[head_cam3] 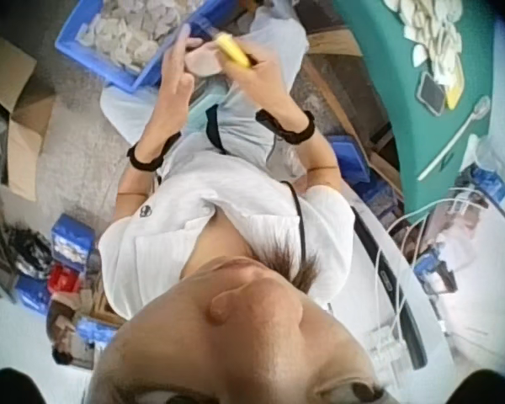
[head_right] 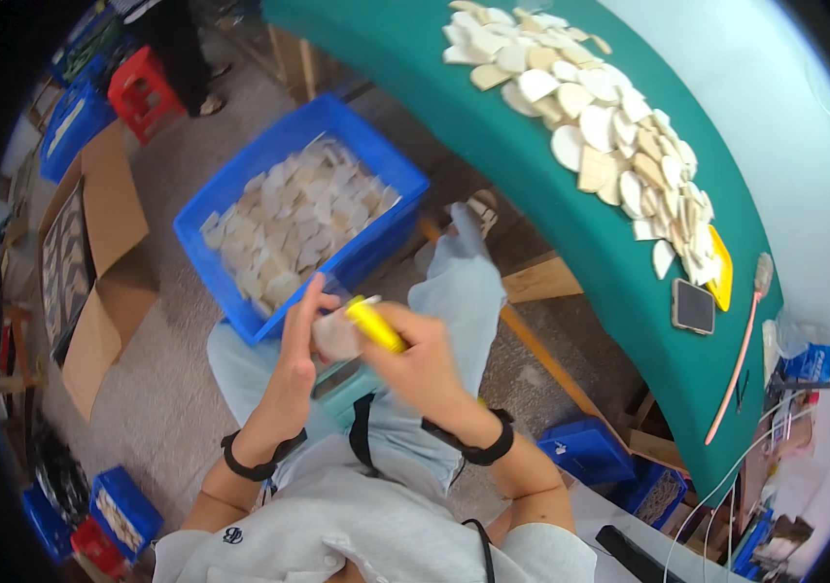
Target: Scraping and cleaning small white ceramic or shell pieces using a hand-held tool.
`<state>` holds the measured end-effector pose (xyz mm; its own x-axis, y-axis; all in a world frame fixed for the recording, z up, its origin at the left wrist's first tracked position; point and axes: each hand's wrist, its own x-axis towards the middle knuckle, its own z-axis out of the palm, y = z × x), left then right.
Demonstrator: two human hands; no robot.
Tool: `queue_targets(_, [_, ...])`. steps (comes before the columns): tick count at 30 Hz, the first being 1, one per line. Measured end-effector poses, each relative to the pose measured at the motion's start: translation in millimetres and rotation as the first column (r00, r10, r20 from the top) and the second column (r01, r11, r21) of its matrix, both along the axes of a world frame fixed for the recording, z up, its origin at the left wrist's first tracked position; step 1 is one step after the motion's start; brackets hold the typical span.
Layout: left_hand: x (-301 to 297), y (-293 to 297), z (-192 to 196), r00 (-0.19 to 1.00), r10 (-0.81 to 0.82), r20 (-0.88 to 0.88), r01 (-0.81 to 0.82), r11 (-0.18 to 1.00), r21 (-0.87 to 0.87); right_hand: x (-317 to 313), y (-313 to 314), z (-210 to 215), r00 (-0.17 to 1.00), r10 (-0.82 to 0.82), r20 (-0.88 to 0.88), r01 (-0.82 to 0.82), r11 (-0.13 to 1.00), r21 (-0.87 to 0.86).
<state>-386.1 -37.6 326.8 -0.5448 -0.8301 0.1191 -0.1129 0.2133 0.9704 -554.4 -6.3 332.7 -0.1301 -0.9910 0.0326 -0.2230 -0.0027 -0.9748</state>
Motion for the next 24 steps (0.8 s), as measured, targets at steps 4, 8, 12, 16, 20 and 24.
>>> queue_targets(4, [6.8, -18.9, -5.7, 0.997, 0.056, 0.058, -0.060, 0.996, 0.064, -84.9, -30.3, 29.2, 0.857, -0.511, 0.064, 0.515, 0.856, -0.052])
queue_targets(8, [25.4, -34.2, -26.5, 0.987, 0.092, 0.130, -0.100, 0.993, 0.055, -180.6, -75.0, 74.2, 0.649, -0.691, 0.318, 0.761, 0.598, -0.253])
queue_targets(12, [47.2, -46.6, -57.8, 0.980, 0.153, 0.130, -0.188, 0.924, 0.334, -199.8, -78.3, 53.2, 0.702, -0.694, 0.160, 0.712, 0.673, -0.201])
queue_targets(16, [89.0, -68.8, -102.7, 0.925, 0.291, 0.246, -0.339, 0.923, 0.183, -143.2, -55.6, -18.3, 0.847, -0.455, -0.274, 0.460, 0.887, -0.048])
queue_targets(20, [124.8, -135.3, -156.5, 0.733, 0.304, 0.609, -0.285, 0.950, -0.131, -98.3, -50.1, -76.1, 0.714, -0.210, -0.668, 0.001, 0.954, -0.300])
queue_targets(24, [124.7, -206.0, -217.5, 0.565, 0.323, 0.759, -0.310, 0.936, -0.167, -90.5, -41.2, -96.6, 0.467, -0.077, -0.881, -0.082, 0.988, -0.129])
